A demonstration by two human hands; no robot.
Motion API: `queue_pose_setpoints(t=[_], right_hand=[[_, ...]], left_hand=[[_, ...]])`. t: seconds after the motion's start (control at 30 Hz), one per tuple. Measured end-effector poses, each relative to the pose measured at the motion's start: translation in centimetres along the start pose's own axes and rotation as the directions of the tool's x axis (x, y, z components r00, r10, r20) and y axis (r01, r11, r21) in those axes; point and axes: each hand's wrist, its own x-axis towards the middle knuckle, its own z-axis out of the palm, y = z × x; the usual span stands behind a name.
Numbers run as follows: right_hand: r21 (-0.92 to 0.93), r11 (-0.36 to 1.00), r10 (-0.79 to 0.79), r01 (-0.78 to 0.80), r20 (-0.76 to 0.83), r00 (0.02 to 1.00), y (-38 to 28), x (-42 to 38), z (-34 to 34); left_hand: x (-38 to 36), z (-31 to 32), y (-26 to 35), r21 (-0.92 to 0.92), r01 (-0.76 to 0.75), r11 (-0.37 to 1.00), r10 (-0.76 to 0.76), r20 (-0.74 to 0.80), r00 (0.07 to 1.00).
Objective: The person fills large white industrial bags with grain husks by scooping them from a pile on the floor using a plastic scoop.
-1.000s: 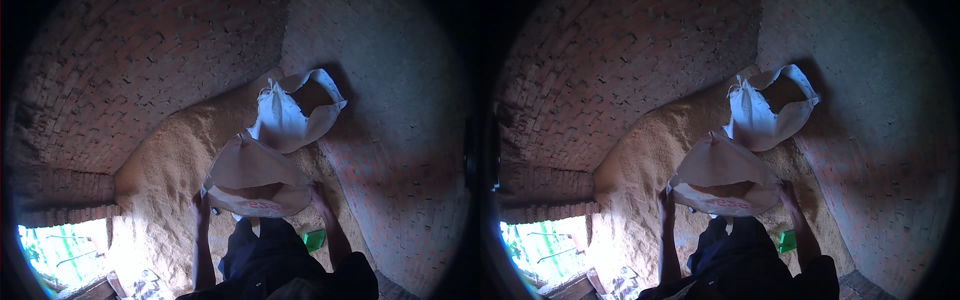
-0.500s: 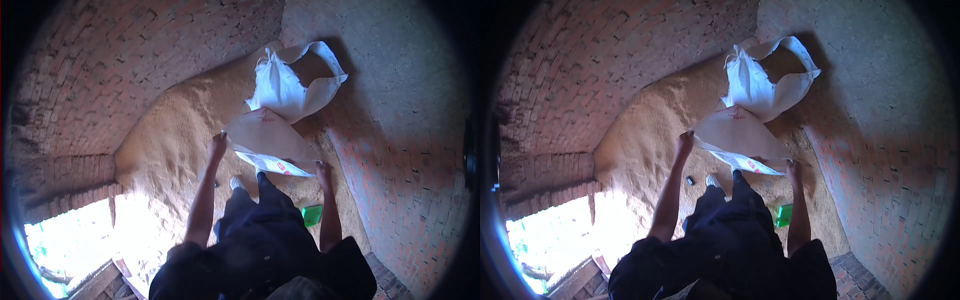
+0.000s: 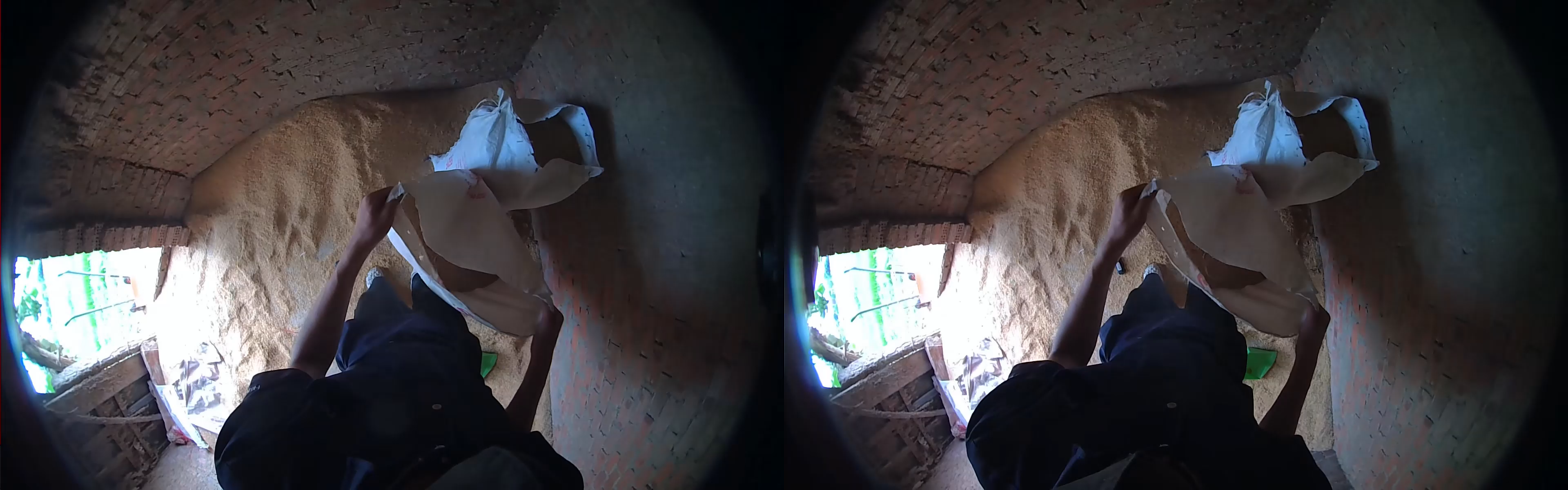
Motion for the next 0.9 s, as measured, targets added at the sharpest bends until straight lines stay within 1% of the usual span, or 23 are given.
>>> queue_pose_setpoints(t=[0.03, 0.07, 0.1, 0.13, 0.17, 0.2, 0.23, 0.27, 0.33, 0.37, 0.43, 0.47, 0.53, 0.57, 0.6, 0.63, 0.67, 0.7, 0.73, 0.77, 0.83, 0.87, 0.9], right_hand=[[0.199, 0.979, 0.072, -0.046, -0.127, 0.989, -1.5, 0.0, 0.2], [0.189, 0.981, 0.067, -0.048, -0.093, 0.993, 0.7, 0.7, 0.3], [0.179, 0.983, 0.061, -0.050, -0.059, 0.996, 2.7, 1.5, 0.4], [-0.117, 0.993, 0.028, -0.033, -0.049, 0.998, 8.9, 2.9, 1.4], [-0.402, 0.915, -0.001, -0.012, -0.031, 1.000, 13.0, 3.8, 2.4], [-0.487, 0.873, 0.056, -0.022, 0.055, 0.997, 13.6, 4.0, 3.5], [-0.570, 0.821, 0.120, -0.023, 0.133, 0.984, 14.0, 4.3, 4.5], [-0.574, 0.819, 0.114, -0.020, 0.128, 0.985, 15.3, 5.0, 4.9], [-0.791, 0.612, 0.225, -0.021, 0.149, 0.963, 18.0, 5.3, 5.9], [-0.792, 0.610, 0.241, -0.029, 0.150, 0.959, 16.5, 4.5, 5.7], [-0.774, 0.632, 0.037, -0.042, -0.024, 0.999, 12.7, 4.1, 5.6], [-0.774, 0.632, 0.037, -0.043, -0.025, 0.999, 11.0, 4.4, 5.8], [-0.900, 0.427, 0.040, -0.085, -0.075, 0.996, 9.0, 4.7, 6.1], [-0.900, 0.427, 0.038, -0.085, -0.076, 0.996, 10.7, 5.5, 6.3], [-0.899, 0.438, 0.001, 0.004, 0.005, 1.000, 14.2, 6.8, 6.6], [-0.891, 0.444, -0.039, 0.093, 0.084, 0.996, 14.3, 7.3, 6.8], [-0.891, 0.445, -0.046, 0.093, 0.081, 0.996, 14.4, 8.1, 6.8], [-0.627, 0.736, -0.280, 0.255, 0.062, 0.958, 14.3, 9.0, 7.0], [-0.264, 0.856, -0.472, 0.444, -0.049, 0.880, 13.7, 9.4, 7.1], [-0.262, 0.859, -0.469, 0.441, -0.056, 0.881, 15.8, 8.7, 6.3], [-0.503, 0.854, -0.140, 0.134, 0.027, 0.990, 21.9, 9.0, 3.4], [-0.501, 0.853, -0.153, 0.144, 0.024, 0.988, 20.0, 9.4, 3.4], [-0.485, 0.843, -0.272, 0.234, -0.009, 0.962, 19.1, 7.3, 2.4]], left_hand=[[0.4, -0.4, 0.8, -0.051, 0.048, 0.998, -0.048, 0.017, 0.999], [0.7, -0.8, 1.6, 0.013, 0.110, 0.994, -0.110, 0.052, 0.993], [1.4, -0.3, 0.9, 0.013, 0.106, 0.994, -0.107, 0.051, 0.993], [2.2, 0.9, -1.0, 0.194, 0.189, 0.963, -0.197, 0.020, 0.980], [2.6, 2.0, -3.1, 0.365, 0.267, 0.892, -0.277, -0.028, 0.961], [2.5, 3.2, -6.0, 0.365, 0.263, 0.893, -0.273, -0.024, 0.962], [2.2, 4.4, -9.1, 0.397, 0.290, 0.871, -0.310, -0.013, 0.951], [2.2, 5.2, -10.6, 0.425, 0.315, 0.849, -0.345, -0.006, 0.939], [2.0, 5.3, -10.9, 0.415, 0.359, 0.836, -0.382, -0.028, 0.924], [1.6, 5.1, -10.9, 0.414, 0.401, 0.817, -0.422, -0.046, 0.906], [1.1, 4.8, -10.5, 0.429, 0.416, 0.802, -0.456, -0.012, 0.890], [1.0, 4.8, -10.0, 0.472, 0.436, 0.767, -0.489, -0.011, 0.872], [0.5, 5.4, -10.2, 0.512, 0.455, 0.729, -0.523, -0.012, 0.852], [0.3, 5.9, -11.1, 0.522, 0.452, 0.723, -0.539, 0.017, 0.842], [0.1, 6.4, -11.7, 0.533, 0.449, 0.717, -0.554, 0.046, 0.831], [0.0, 6.7, -11.7, 0.531, 0.447, 0.720, -0.551, 0.047, 0.833], [0.2, 7.0, -11.6, 0.409, 0.389, 0.825, -0.471, 0.120, 0.874], [0.4, 7.2, -11.5, 0.274, 0.323, 0.906, -0.378, 0.179, 0.908], [0.4, 7.3, -10.0, 0.130, 0.124, 0.984, -0.139, 0.118, 0.983], [0.2, 7.4, -9.9, 0.135, 0.118, 0.984, -0.135, 0.122, 0.983], [0.5, 8.2, -9.9, 0.274, -0.054, 0.960, 0.029, 0.093, 0.995], [0.0, 8.2, -8.1, 0.114, 0.060, 0.992, -0.046, -0.118, 0.992], [-0.4, 7.5, -6.9, 0.116, 0.069, 0.991, -0.058, -0.102, 0.993]])
